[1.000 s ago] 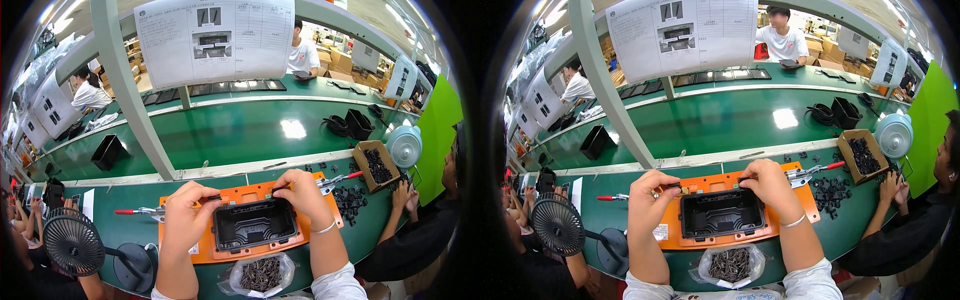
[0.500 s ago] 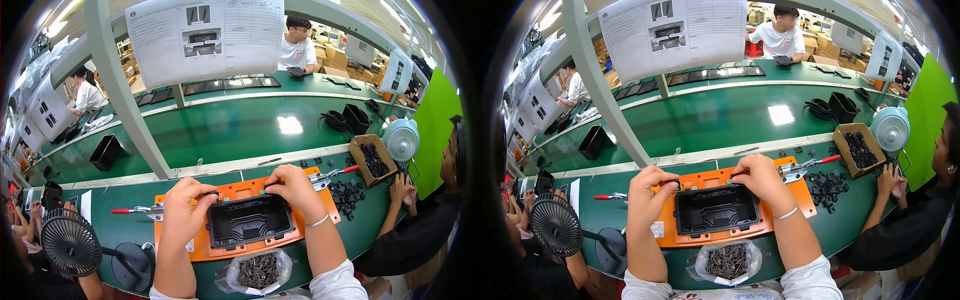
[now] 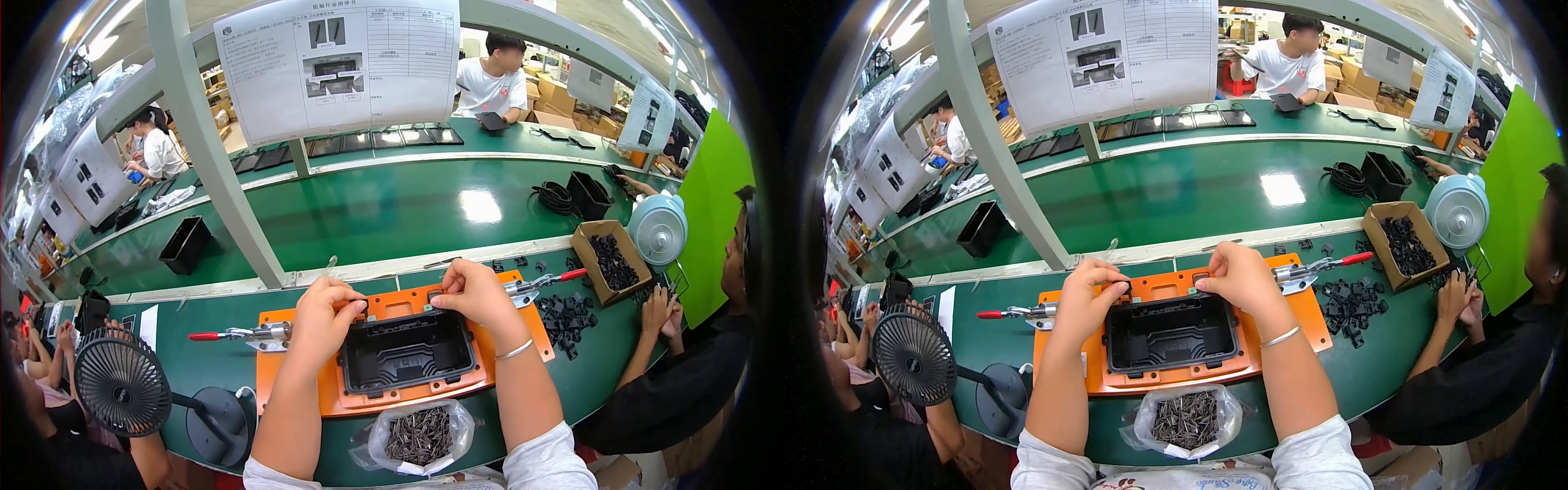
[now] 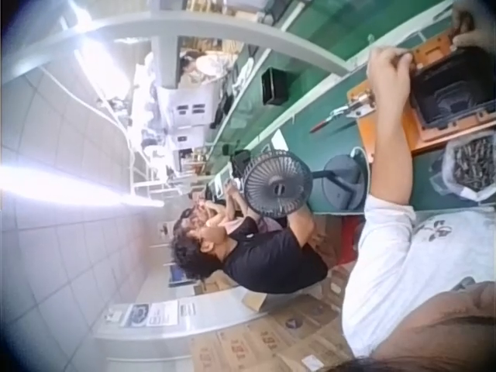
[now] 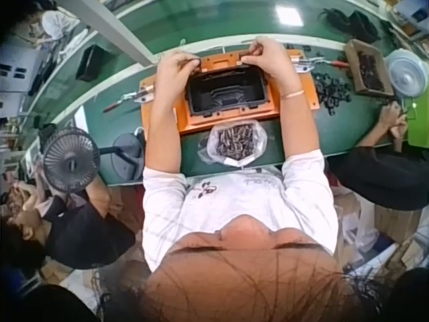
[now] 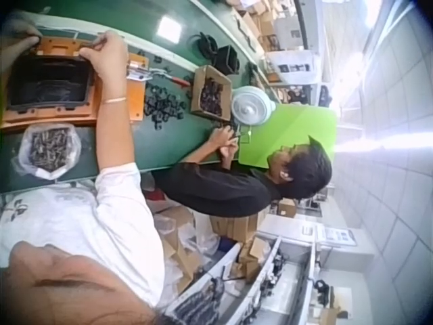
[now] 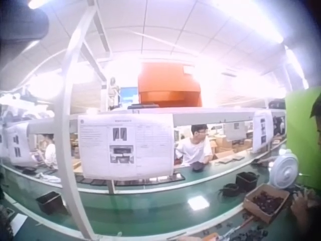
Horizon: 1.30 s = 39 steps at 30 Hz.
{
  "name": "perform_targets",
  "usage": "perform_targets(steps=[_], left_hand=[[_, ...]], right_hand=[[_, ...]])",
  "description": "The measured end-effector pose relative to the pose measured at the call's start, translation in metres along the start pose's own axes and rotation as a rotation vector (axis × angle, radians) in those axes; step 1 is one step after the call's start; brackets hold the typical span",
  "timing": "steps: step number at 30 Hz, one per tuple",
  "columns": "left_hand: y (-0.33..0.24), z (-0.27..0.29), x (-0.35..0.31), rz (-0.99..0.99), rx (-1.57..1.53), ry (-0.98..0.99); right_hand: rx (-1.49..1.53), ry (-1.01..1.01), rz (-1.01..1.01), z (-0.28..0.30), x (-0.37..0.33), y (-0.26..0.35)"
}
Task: Assembling small black clips onto a plastic component housing using a manual toggle clamp jig on a factory assembly line.
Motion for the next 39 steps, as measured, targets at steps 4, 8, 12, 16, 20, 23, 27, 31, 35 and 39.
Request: perform_targets(steps=[4,8,12,16,20,23,27,31,35,39], left_hand=[[0.017,-0.014,0.0,0.097,-0.016,0.067],[0.021,-0.018,0.002,0.163,0.065,0.148],[0.018,-0.022,0.003,0.138,0.109,0.202],[0.016,-0.025,0.002,0.112,0.213,0.254],[0.012,-0.023,0.004,0.068,0.245,0.324],[0.015,-0.023,0.005,0.079,0.182,0.341],[0.015,-0.023,0.001,0.106,0.224,0.329],[0.009,-0.026,0.001,0.107,0.261,0.43],[0.01,-0.028,0.0,0.071,0.266,0.417],[0.015,-0.028,-0.003,0.043,0.204,0.372]], right_hand=[[-0.022,0.007,-0.004,-0.002,0.002,0.001],[-0.022,-0.026,0.039,0.001,-0.001,0.003],[-0.015,-0.049,0.039,0.003,-0.004,0.001],[-0.026,-0.051,0.076,-0.001,-0.005,0.001],[-0.047,-0.059,0.111,0.001,-0.009,0.005],[-0.053,-0.058,0.102,0.002,-0.009,0.008],[-0.051,-0.062,0.112,0.001,-0.007,0.007],[-0.072,-0.068,0.115,0.001,-0.007,0.009],[-0.072,-0.059,0.098,0.001,-0.008,0.01],[-0.073,-0.062,0.091,0.001,-0.009,0.009]])
Point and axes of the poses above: each hand's wrist, its own x-axis towards the middle knuckle, its own z-axis out of the back of the hand, y = z × x, the point moved 8 cm from there along x, towards the middle knuckle, and after that the axes turned 12 degrees about x, right-handed, at the moved point
